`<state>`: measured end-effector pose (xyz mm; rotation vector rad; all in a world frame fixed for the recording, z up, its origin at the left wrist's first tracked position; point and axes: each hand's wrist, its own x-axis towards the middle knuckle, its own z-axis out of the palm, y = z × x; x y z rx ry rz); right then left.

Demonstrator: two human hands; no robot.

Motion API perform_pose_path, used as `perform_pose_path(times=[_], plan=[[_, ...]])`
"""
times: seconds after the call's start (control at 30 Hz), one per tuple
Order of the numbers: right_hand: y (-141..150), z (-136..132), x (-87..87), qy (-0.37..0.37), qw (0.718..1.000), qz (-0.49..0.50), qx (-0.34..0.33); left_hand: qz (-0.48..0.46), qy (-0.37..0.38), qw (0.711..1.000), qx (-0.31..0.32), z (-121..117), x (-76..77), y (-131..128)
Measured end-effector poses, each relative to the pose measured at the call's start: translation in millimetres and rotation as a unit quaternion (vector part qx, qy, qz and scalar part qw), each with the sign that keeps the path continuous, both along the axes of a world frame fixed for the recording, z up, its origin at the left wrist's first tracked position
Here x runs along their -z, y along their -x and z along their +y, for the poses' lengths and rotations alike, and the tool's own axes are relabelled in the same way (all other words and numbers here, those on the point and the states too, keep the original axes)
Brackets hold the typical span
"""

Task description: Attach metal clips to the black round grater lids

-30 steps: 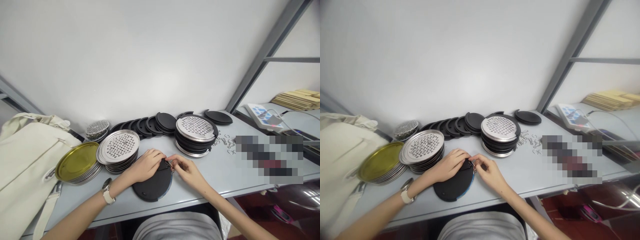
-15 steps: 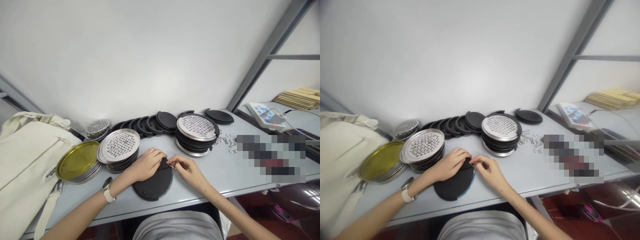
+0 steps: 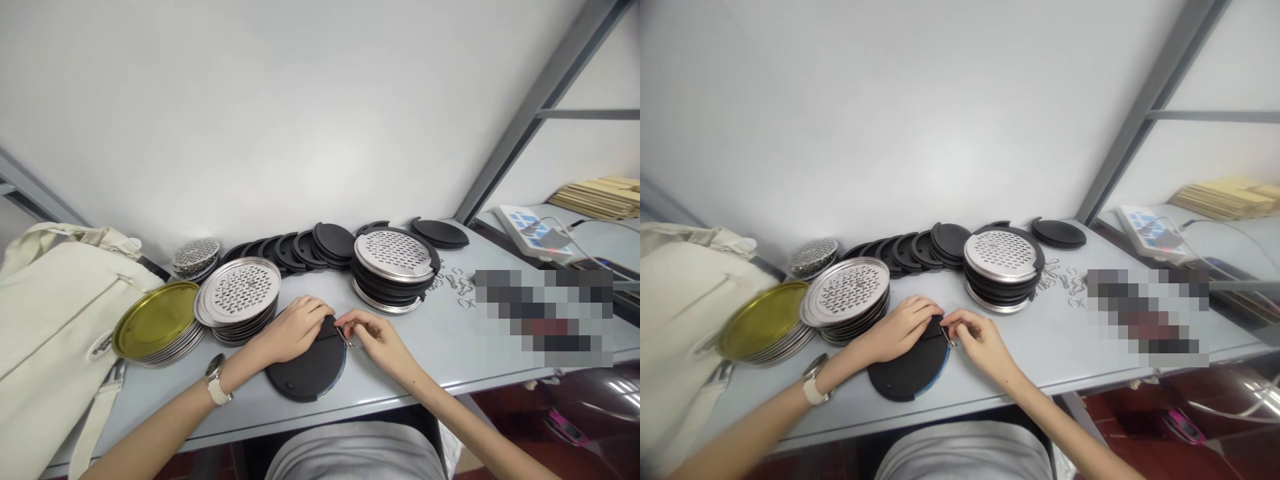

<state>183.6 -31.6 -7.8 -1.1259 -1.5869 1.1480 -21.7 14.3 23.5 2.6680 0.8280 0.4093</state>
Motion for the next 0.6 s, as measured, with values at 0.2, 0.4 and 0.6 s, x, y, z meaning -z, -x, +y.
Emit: perform_pose_path(times=[0.2, 0.4, 0.6], plan=[[2.2, 1.3, 8.7, -0.027, 0.998, 0.013, 0.055, -0.004, 0.0, 1.0, 0.0, -0.7, -1.2, 0.3], [-3.5, 3.4, 13.2, -0.034, 0.988, 0.018, 0.151, 0.001, 0.003, 1.0, -0.004, -0.8, -1.1, 0.4], [-1.6, -1.0, 11.8, -0.144, 0.973, -0.066, 0.168, -0.002, 0.005, 1.0, -0.004, -0.8, -0.8, 0.8]])
